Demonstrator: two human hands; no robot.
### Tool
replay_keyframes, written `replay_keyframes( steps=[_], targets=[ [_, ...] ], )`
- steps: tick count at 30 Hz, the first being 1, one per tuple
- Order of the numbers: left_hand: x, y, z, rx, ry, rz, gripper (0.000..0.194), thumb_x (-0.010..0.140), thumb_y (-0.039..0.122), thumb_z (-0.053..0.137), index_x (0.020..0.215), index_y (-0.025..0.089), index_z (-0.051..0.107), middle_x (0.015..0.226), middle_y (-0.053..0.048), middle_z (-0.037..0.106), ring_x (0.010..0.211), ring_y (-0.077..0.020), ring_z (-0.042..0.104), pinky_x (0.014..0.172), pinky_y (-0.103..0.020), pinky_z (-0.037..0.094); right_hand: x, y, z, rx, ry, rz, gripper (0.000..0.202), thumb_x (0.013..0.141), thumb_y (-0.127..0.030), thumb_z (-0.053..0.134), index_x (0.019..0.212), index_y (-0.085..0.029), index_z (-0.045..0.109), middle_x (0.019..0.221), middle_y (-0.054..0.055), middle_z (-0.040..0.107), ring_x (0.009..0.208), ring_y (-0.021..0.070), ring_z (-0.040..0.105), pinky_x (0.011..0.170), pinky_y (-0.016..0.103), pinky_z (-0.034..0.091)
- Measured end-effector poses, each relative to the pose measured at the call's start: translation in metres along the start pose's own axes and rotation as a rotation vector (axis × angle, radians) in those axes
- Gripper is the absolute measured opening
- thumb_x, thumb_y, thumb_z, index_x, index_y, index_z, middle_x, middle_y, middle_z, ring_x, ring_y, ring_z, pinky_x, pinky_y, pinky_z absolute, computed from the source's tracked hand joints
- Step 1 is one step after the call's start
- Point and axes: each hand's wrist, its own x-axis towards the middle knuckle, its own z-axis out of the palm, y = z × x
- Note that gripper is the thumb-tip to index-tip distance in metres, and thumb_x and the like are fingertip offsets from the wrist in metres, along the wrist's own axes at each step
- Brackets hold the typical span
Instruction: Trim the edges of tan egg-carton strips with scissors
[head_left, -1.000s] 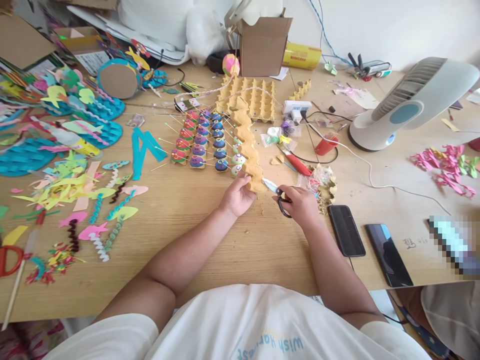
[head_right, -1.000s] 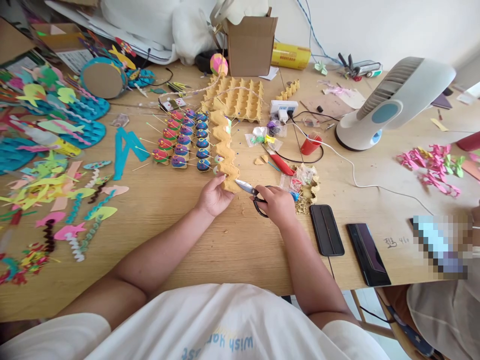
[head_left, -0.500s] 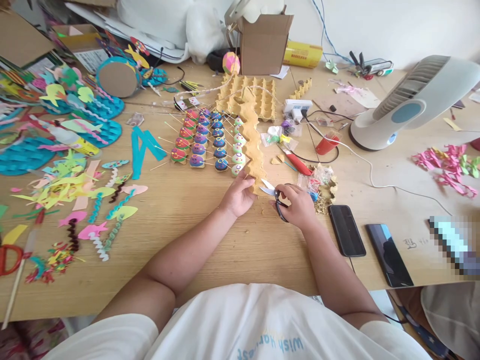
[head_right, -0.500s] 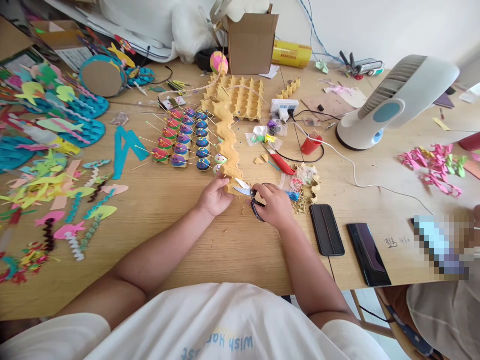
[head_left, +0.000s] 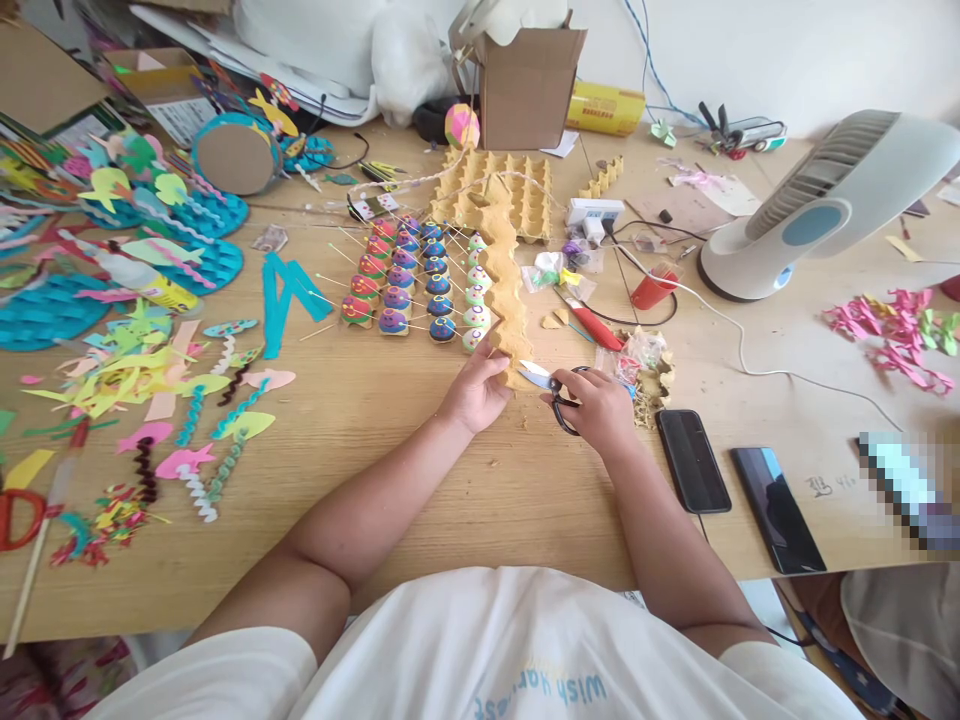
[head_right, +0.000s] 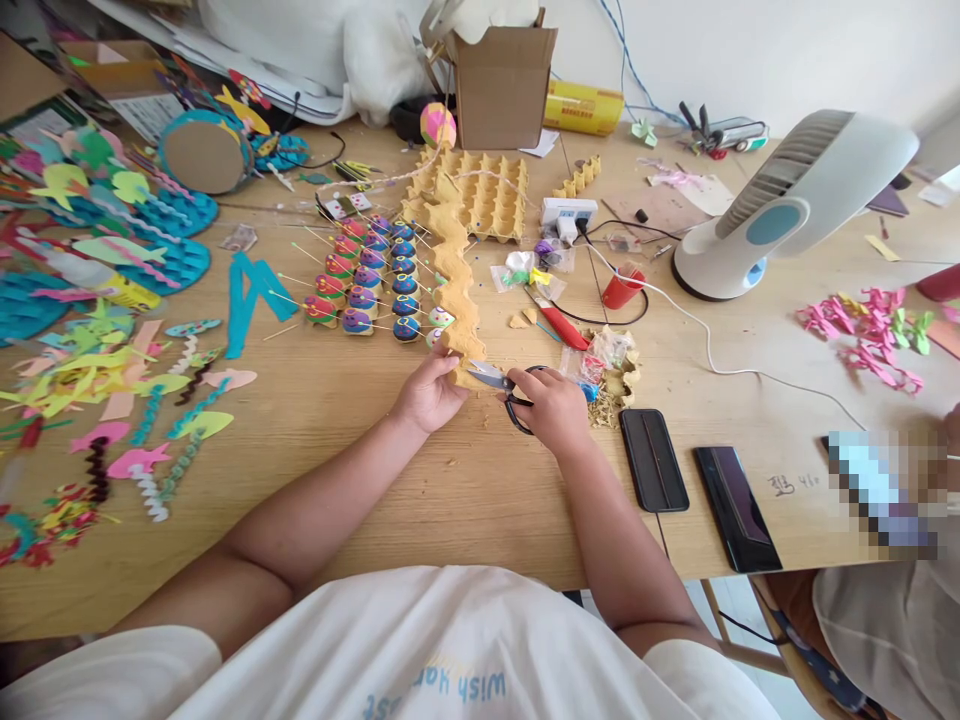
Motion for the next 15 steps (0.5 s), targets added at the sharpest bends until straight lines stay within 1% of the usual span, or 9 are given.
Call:
replay_keyframes(
  steps=[3, 7, 10, 13, 15],
  targets=[
    [0.0001, -0.0001, 0.0002, 0.001, -0.005, 0.004, 0.067, 0.072, 0.013, 0.074, 0.133, 0.035, 0.063, 0.113, 0.001, 0.077, 0.103, -0.0167, 0.073, 0.086, -0.027, 0.056, -0.0009, 0.0016, 0.0001, -0.027, -0.002, -0.004, 0.029, 0.099, -0.046, 0.061, 0.111, -0.023, 0.073, 0.077, 0.005, 0.072, 0.073, 0.021, 0.062, 0.068, 0.032, 0.039],
    [-0.0005, -0.0006, 0.0003, -0.032, -0.048, 0.004, 0.071, 0.072, 0.011, 0.075, 0.137, 0.038, 0.06, 0.109, 0.003, 0.077, 0.1, -0.0151, 0.074, 0.087, -0.026, 0.057, -0.0015, 0.0005, 0.0004, -0.002, 0.029, 0.017, 0.027, 0.099, -0.046, 0.061, 0.106, -0.023, 0.074, 0.073, 0.004, 0.07, 0.07, 0.0199, 0.062, 0.065, 0.031, 0.038],
    [-0.0017, -0.0006, 0.0011, -0.024, -0.051, -0.019, 0.076, 0.071, 0.011, 0.075, 0.139, 0.038, 0.058, 0.109, 0.003, 0.077, 0.099, -0.0149, 0.075, 0.088, -0.027, 0.057, -0.001, -0.0024, 0.0008, 0.068, 0.059, 0.116, 0.027, 0.097, -0.047, 0.062, 0.103, -0.023, 0.073, 0.071, 0.004, 0.069, 0.067, 0.0192, 0.061, 0.063, 0.031, 0.038],
    [-0.0031, -0.0003, 0.0022, -0.015, -0.032, -0.032, 0.077, 0.069, 0.011, 0.076, 0.139, 0.037, 0.058, 0.111, 0.002, 0.077, 0.105, -0.0178, 0.074, 0.09, -0.029, 0.057, 0.0002, -0.0045, 0.0001, 0.146, 0.111, 0.256, 0.03, 0.092, -0.051, 0.067, 0.103, -0.023, 0.071, 0.071, 0.002, 0.067, 0.063, 0.0179, 0.058, 0.06, 0.03, 0.038],
    [-0.0039, -0.0003, 0.0025, -0.006, -0.025, -0.034, 0.074, 0.069, 0.012, 0.076, 0.137, 0.036, 0.059, 0.111, 0.001, 0.077, 0.108, -0.0195, 0.073, 0.091, -0.031, 0.057, 0.001, -0.0048, -0.001, 0.185, 0.118, 0.282, 0.032, 0.089, -0.05, 0.07, 0.106, -0.024, 0.069, 0.073, 0.001, 0.066, 0.062, 0.0176, 0.057, 0.06, 0.03, 0.04]
  ],
)
